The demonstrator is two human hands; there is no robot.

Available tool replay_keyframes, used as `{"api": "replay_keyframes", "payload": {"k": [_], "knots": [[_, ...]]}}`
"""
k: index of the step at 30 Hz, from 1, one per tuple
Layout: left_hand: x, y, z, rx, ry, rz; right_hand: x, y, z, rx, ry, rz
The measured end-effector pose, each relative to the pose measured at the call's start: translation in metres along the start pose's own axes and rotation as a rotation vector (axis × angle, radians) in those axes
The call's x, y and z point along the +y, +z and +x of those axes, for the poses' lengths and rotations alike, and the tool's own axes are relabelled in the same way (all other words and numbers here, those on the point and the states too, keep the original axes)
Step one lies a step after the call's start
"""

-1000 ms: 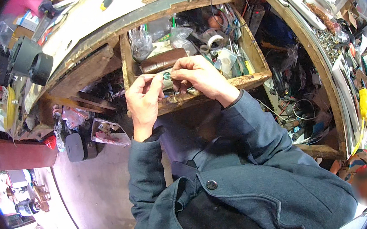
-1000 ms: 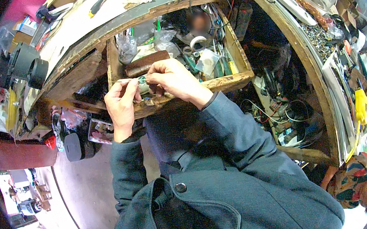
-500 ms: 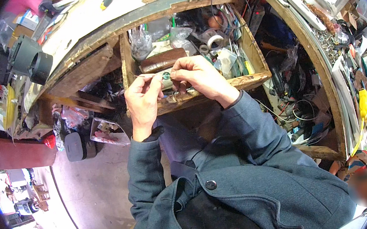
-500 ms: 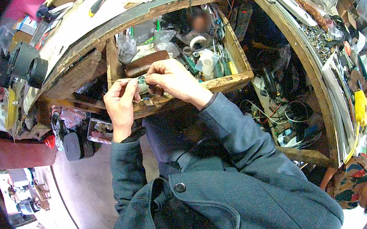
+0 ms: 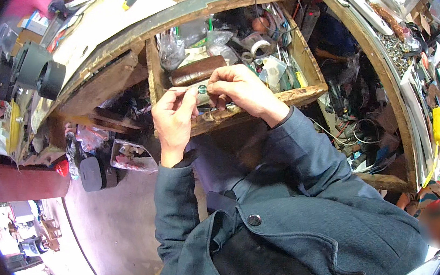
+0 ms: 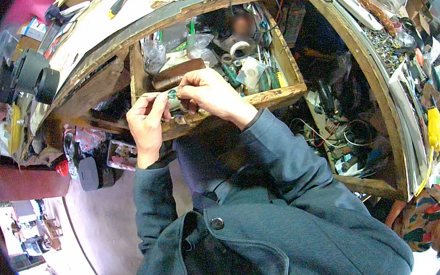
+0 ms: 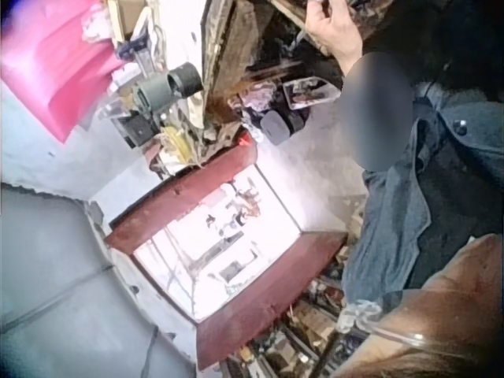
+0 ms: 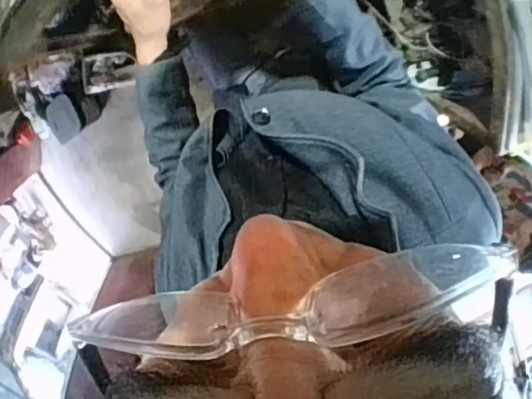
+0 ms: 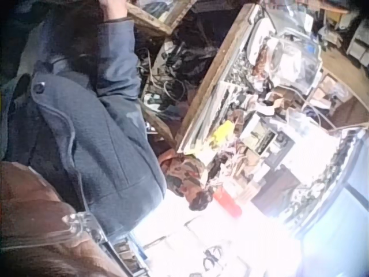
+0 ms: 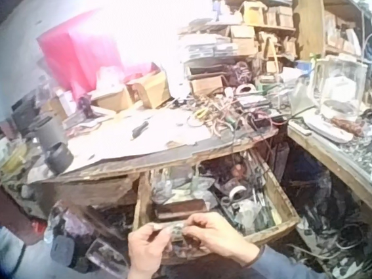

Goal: The person handles a black electronic component, then searches through a cluttered drawer to retrieve tools and parts. They use pliers to strip a wire and connect it to a small circuit board, manipulating the components with their hands.

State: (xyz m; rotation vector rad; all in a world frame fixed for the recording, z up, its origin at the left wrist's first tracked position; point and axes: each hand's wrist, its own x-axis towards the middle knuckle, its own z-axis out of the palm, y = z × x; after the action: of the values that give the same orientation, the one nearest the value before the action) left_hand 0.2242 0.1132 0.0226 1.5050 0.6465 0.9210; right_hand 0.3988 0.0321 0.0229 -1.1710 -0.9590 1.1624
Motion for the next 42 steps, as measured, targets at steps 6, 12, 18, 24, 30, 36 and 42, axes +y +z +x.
{"api": "replay_keyframes", "payload": {"k": [6,12,18,24,30,36,42], "knots": [[-0.004,-0.002,0.001,-0.003,0.017,-0.013,0.005,-0.001,0.002,-0.008,-0.011,0.012],[-0.003,-0.001,0.002,-0.003,0.016,-0.027,0.005,0.000,0.001,0.020,-0.037,-0.016],[-0.007,-0.003,0.003,-0.005,0.021,-0.077,-0.002,0.004,-0.002,0.043,-0.033,-0.068],[-0.005,-0.002,0.003,0.002,0.029,-0.044,0.000,0.004,-0.002,0.058,-0.048,-0.078],[-0.006,-0.002,0.004,0.002,0.037,-0.030,0.001,0.003,-0.001,0.059,-0.067,-0.076],[-0.004,-0.003,0.005,0.001,0.010,-0.016,-0.002,0.005,-0.003,0.052,-0.038,-0.031],[-0.001,-0.001,0.005,0.025,0.003,-0.024,-0.001,0.004,-0.002,0.058,-0.031,-0.010]]}}
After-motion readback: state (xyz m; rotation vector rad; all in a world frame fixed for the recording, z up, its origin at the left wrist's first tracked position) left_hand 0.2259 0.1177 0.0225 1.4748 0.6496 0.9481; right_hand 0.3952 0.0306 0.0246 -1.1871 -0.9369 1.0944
